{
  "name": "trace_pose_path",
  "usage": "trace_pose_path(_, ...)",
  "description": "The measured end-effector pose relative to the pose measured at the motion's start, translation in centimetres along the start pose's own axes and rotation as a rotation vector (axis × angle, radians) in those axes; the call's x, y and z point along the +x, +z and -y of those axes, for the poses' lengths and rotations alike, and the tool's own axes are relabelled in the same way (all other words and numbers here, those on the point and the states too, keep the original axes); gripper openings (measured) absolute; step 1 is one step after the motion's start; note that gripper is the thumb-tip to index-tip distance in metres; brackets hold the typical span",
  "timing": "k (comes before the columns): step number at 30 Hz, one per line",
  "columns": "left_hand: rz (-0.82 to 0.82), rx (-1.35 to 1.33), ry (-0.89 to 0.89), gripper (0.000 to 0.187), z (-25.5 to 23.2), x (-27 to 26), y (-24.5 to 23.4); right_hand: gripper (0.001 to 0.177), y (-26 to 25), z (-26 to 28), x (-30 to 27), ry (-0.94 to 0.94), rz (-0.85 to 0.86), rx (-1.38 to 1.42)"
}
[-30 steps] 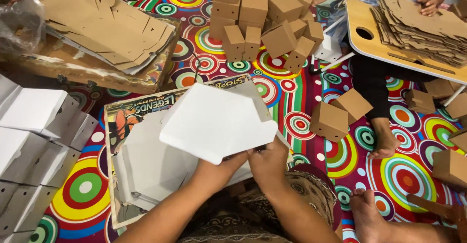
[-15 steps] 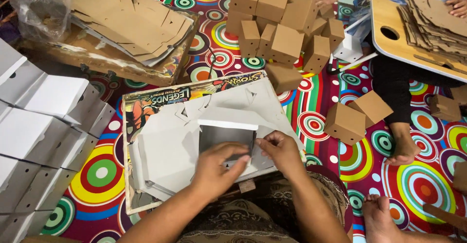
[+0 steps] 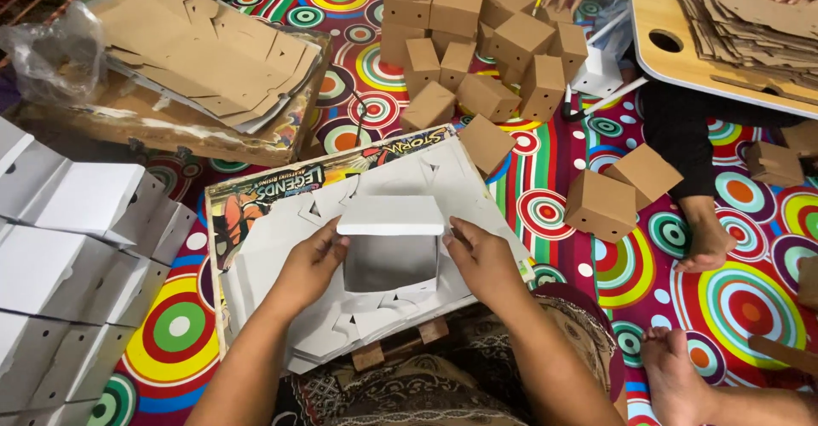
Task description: Folding white cardboard inserts and stacking them in a box.
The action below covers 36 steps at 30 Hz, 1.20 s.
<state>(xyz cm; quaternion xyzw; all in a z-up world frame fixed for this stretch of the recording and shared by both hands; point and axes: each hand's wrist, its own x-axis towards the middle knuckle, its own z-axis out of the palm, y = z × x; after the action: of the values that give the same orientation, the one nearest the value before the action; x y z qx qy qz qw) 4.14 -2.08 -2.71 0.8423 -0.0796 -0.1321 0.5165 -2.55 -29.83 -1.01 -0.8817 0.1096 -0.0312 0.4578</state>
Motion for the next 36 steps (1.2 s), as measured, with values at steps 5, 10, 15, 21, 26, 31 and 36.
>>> trace_pose_path(5, -0.008, -0.028, -0.045, 0.050, -2.9, -1.9, 1.1, 0.035, 0.8, -0.3, 0.4, 0.103, 0.016, 0.180)
trace_pose_path(10, 0.042, 0.064, -0.155, 0.053, -1.9, -2.3, 2.8, 0.032, 1.6, -1.7, -0.6, 0.067, 0.009, 0.086)
trace_pose_path(15, 0.091, 0.154, -0.084, 0.059, 0.6, -2.4, 2.7, 0.030, 1.4, -2.2, -0.7, -0.106, 0.027, -0.019)
trace_pose_path(21, 0.306, 0.258, -0.076, 0.090, -0.7, -2.7, 1.4, 0.039, -0.3, -0.2, -1.4, -0.112, 0.203, 0.012)
trace_pose_path(26, 0.221, -0.029, -0.010, 0.111, -2.2, -4.2, -1.5, 0.087, -2.6, -0.6, -2.3, -0.135, 0.187, 0.171)
trace_pose_path(31, 0.157, -0.249, 0.198, 0.096, -1.0, -4.4, 0.0, 0.095, -1.6, -0.8, -3.4, -0.218, 0.207, 0.258)
trace_pose_path(36, 0.145, -0.073, 0.261, 0.071, -0.8, -3.4, 1.4, 0.083, -0.7, -1.0, -2.9, -0.345, 0.205, 0.167)
